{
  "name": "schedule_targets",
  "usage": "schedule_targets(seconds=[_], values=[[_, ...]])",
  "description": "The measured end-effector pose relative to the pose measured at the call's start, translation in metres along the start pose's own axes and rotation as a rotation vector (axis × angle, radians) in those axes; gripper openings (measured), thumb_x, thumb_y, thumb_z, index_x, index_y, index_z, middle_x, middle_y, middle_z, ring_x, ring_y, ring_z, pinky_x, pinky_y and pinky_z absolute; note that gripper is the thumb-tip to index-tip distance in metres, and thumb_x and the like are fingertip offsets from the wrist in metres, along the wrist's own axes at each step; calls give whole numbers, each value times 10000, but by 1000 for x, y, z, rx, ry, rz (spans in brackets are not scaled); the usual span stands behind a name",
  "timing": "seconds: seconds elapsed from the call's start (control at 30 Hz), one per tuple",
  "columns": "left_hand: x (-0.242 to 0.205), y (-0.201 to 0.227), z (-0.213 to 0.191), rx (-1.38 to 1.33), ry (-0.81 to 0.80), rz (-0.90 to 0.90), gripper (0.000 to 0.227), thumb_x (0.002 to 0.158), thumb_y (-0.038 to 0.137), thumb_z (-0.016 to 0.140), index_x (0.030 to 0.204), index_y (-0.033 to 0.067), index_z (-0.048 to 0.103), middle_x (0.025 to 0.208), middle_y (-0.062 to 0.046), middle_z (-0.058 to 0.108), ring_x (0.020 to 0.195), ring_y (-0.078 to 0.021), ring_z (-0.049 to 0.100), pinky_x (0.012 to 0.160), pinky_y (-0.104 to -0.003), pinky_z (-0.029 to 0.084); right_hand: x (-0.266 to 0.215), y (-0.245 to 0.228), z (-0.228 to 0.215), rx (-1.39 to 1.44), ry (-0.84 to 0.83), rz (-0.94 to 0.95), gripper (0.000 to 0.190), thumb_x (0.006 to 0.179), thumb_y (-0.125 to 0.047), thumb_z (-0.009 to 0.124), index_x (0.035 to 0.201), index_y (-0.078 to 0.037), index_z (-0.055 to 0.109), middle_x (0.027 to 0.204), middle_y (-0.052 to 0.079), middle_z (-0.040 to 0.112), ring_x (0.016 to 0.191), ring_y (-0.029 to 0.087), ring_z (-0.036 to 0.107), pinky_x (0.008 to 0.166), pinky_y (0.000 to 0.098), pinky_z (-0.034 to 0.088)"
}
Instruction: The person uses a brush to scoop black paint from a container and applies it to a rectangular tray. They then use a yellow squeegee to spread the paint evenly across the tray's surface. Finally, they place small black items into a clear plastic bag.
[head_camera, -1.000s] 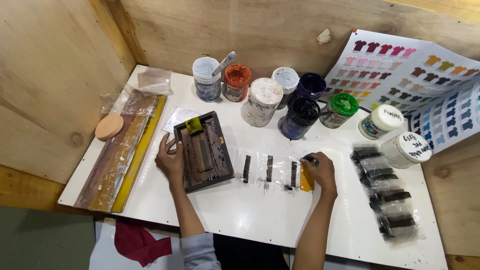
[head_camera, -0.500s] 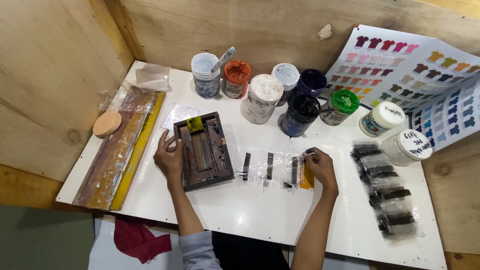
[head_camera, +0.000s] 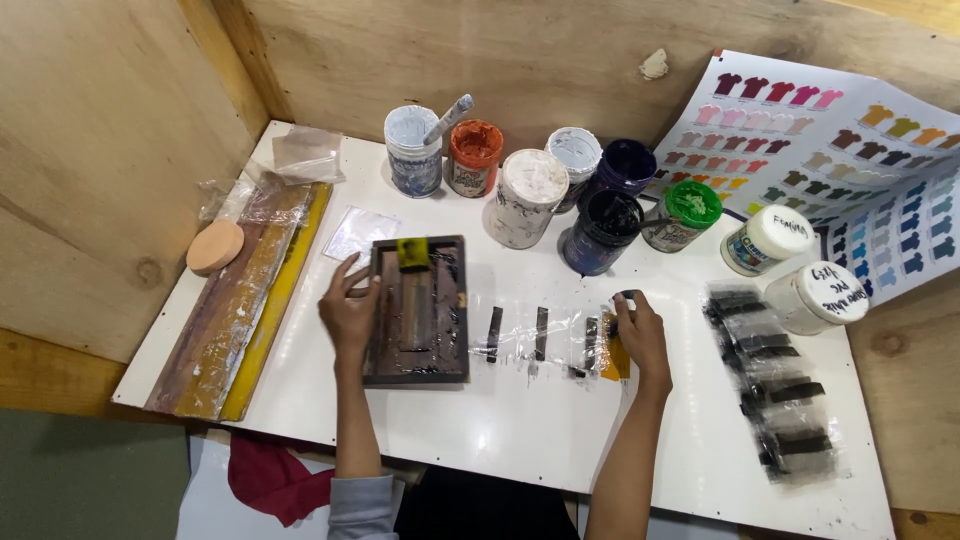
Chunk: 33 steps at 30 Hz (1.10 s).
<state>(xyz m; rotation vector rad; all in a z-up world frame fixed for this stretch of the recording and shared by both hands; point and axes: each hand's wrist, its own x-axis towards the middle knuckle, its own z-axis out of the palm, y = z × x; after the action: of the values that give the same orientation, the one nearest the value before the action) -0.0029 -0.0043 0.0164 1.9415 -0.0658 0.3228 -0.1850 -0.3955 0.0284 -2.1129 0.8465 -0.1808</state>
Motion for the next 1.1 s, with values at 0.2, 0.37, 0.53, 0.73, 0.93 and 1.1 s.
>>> schedule_targets(seconds=[0.2,0.37,0.53,0.73,0.93,1.1], values=[[-9,13,22,69,-139,31,471,840,69,725,1294,188,682,1076,-134,769,819,-314,759,744,-423,596,-1,-4,-1,-45,2,25,423,1146,-350,384,1309,-57,641,1108,385,696,1092,531,668,912,565,538],[-11,7,32,76,-175,59,463,847,66,731,1286,209,689,1084,-136,766,839,-310,756,762,-413,599,15,24,8,-85,23,18,527,1152,-435,352,1299,-48,678,1132,371,697,1092,530,666,901,557,539],[-13,4,35,79,-192,67,470,842,60,732,1283,216,687,1089,-129,767,846,-305,756,771,-413,599,20,33,12,-84,38,15,550,1153,-453,365,1296,-39,698,1139,357,699,1087,528,668,892,547,543],[-14,3,38,104,-218,79,471,855,70,727,1300,210,671,1103,-166,760,838,-324,758,768,-441,604,18,29,11,-84,37,8,549,1145,-439,366,1352,-32,672,1168,350,693,1120,521,651,906,561,533],[-14,4,39,112,-212,71,457,859,70,718,1294,204,672,1111,-164,759,836,-319,759,766,-433,601,14,24,10,-75,38,28,566,1139,-457,373,1376,-27,655,1209,354,675,1151,527,634,919,560,534],[-15,2,41,111,-226,69,452,868,71,709,1299,202,666,1124,-177,752,847,-322,758,767,-431,599,18,28,11,-56,40,54,555,1145,-441,387,1400,-15,635,1210,345,676,1142,516,641,884,528,547]])
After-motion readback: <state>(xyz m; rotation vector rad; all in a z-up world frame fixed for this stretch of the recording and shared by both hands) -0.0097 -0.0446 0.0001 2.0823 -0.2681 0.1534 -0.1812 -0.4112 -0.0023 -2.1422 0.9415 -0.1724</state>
